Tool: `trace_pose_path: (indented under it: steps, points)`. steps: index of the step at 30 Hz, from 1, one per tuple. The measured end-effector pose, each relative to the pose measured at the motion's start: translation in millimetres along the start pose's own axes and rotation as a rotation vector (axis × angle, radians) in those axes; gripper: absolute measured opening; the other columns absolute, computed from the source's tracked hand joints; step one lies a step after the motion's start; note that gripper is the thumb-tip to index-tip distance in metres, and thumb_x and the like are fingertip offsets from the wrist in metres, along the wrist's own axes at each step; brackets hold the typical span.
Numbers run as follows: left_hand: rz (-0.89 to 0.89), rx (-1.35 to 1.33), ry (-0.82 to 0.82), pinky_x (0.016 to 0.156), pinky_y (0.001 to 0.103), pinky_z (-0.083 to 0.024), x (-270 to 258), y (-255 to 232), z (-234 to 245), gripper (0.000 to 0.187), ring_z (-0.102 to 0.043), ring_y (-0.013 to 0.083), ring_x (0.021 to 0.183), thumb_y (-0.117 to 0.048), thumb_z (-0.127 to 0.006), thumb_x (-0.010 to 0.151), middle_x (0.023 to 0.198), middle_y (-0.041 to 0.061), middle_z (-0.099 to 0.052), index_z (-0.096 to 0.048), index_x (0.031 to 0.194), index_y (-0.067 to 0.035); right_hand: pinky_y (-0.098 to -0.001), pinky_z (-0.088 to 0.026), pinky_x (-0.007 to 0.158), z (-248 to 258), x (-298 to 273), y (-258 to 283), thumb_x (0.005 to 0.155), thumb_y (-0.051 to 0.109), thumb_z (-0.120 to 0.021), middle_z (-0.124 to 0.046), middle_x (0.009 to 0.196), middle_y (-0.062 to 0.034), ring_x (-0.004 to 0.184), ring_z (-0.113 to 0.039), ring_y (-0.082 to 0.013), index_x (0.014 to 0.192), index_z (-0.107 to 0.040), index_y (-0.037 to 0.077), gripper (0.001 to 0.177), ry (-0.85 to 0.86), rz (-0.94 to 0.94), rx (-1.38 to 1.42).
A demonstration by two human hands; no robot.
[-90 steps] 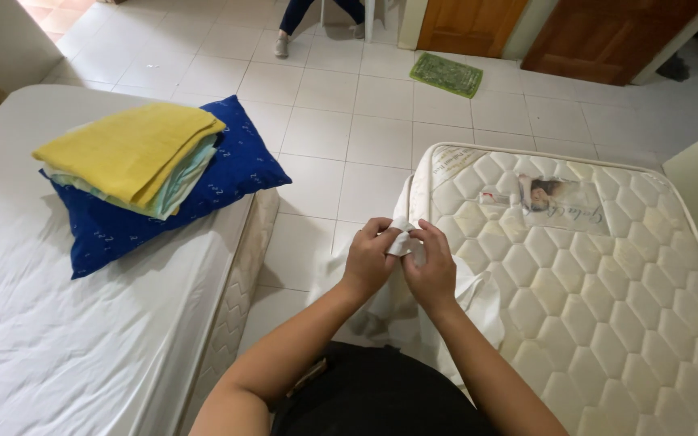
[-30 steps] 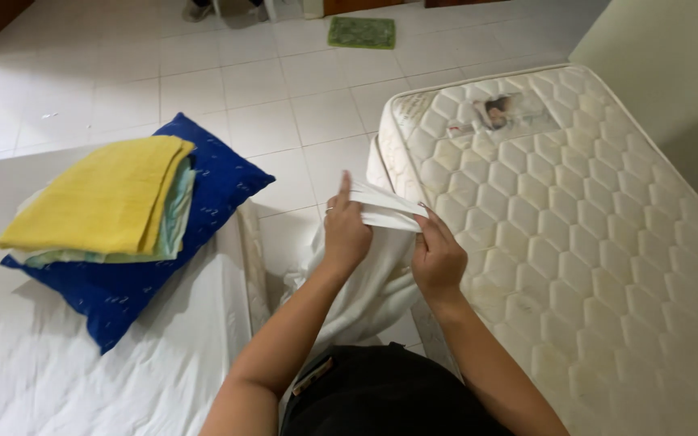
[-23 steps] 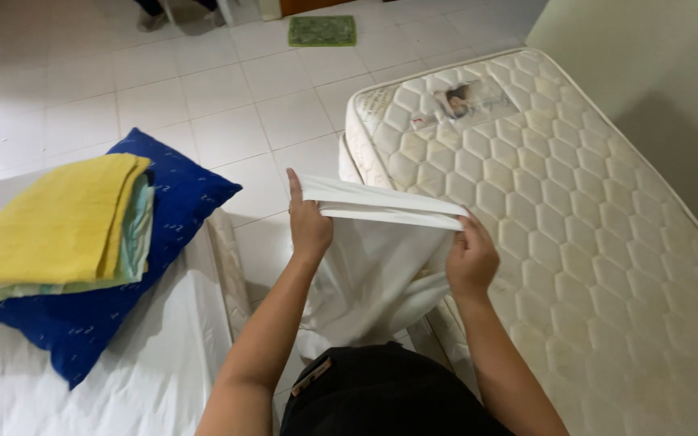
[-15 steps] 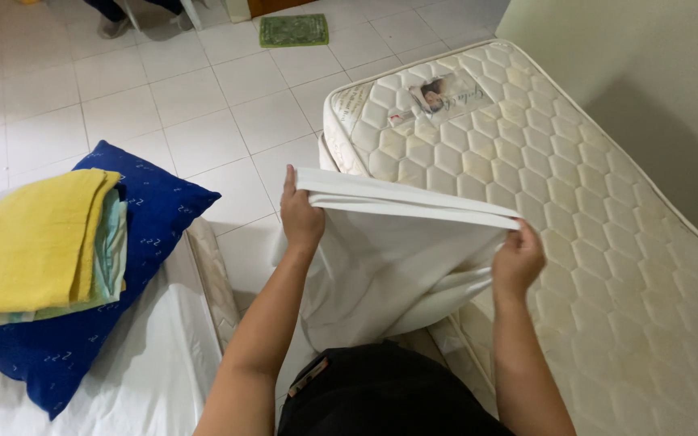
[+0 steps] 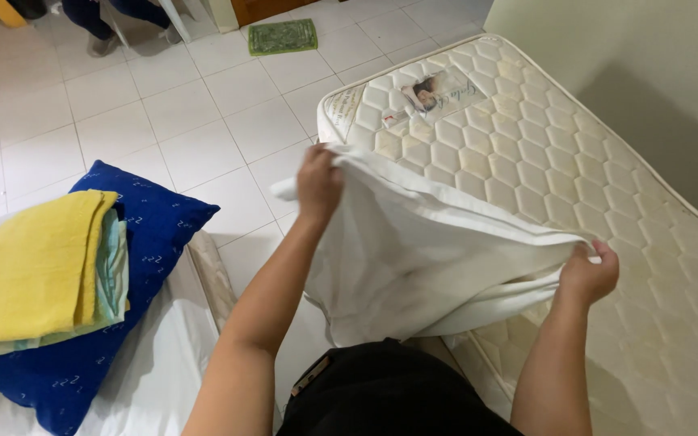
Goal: Folding a white pillowcase and placing it on a stack of linens on a bed.
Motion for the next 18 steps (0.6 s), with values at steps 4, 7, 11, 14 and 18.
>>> trace_pose_path:
  steps: [4,7,11,14,18]
  points:
    - [-0.216,-0.149,0.270,0.087,0.037,-0.060,-2,-83,-32,0.020,-0.072,0.0296,0.093,0.001,-0.067,0.083,0.117,0.014,-0.070,-0.075,0.101,-0.002,-0.0409,-0.047,0.108,-40,-70,88,0.082,0.008,-0.084,-0.063,0.133,-0.0091,0.125,-0.060,-0.0290,0.126,-0.062,0.010,0.049,0.323,0.287,-0.001]
    - [-0.336,-0.235,0.378,0.086,0.038,-0.059,-18,-133,-31,0.021,-0.071,0.0310,0.094,-0.001,-0.070,0.080,0.115,0.014,-0.069,-0.074,0.102,-0.002,-0.0418,-0.046,0.110,-53,-147,182,0.079,0.007,-0.086,-0.063,0.135,-0.0147,0.128,-0.059,-0.0342,0.120,-0.063,0.007,0.048,0.480,0.697,0.133]
    - [-0.527,-0.225,0.422,0.086,0.042,-0.056,-29,-153,-29,0.028,-0.068,0.0342,0.099,-0.004,-0.073,0.078,0.114,0.014,-0.066,-0.072,0.106,0.000,-0.0372,-0.054,0.093,-83,-157,195,0.091,0.006,-0.073,-0.072,0.113,-0.0120,0.107,-0.071,-0.0278,0.113,-0.064,0.006,0.024,0.688,0.560,0.225]
    - [-0.545,-0.139,0.421,0.086,0.042,-0.056,-30,-146,-31,0.027,-0.068,0.0341,0.098,-0.009,-0.075,0.079,0.113,0.014,-0.066,-0.072,0.104,0.000,-0.0360,-0.054,0.090,-72,-145,183,0.097,0.004,-0.069,-0.074,0.105,-0.0113,0.099,-0.071,-0.0271,0.105,-0.067,0.005,0.008,0.540,0.598,0.206]
    - [-0.456,-0.171,0.417,0.081,0.042,-0.057,-34,-145,-25,0.033,-0.069,0.0342,0.090,-0.024,-0.080,0.079,0.107,0.015,-0.068,-0.073,0.099,0.001,-0.0359,-0.052,0.092,-58,-132,187,0.098,0.002,-0.064,-0.071,0.104,-0.0121,0.100,-0.069,-0.0276,0.106,-0.067,0.003,0.008,0.453,0.593,0.240]
Point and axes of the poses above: each hand's wrist, its own x-axis towards the middle knuckle, its own z-axis out of the back of the hand, y = z × x, the point moved 5 cm from there along x, towards the middle knuckle
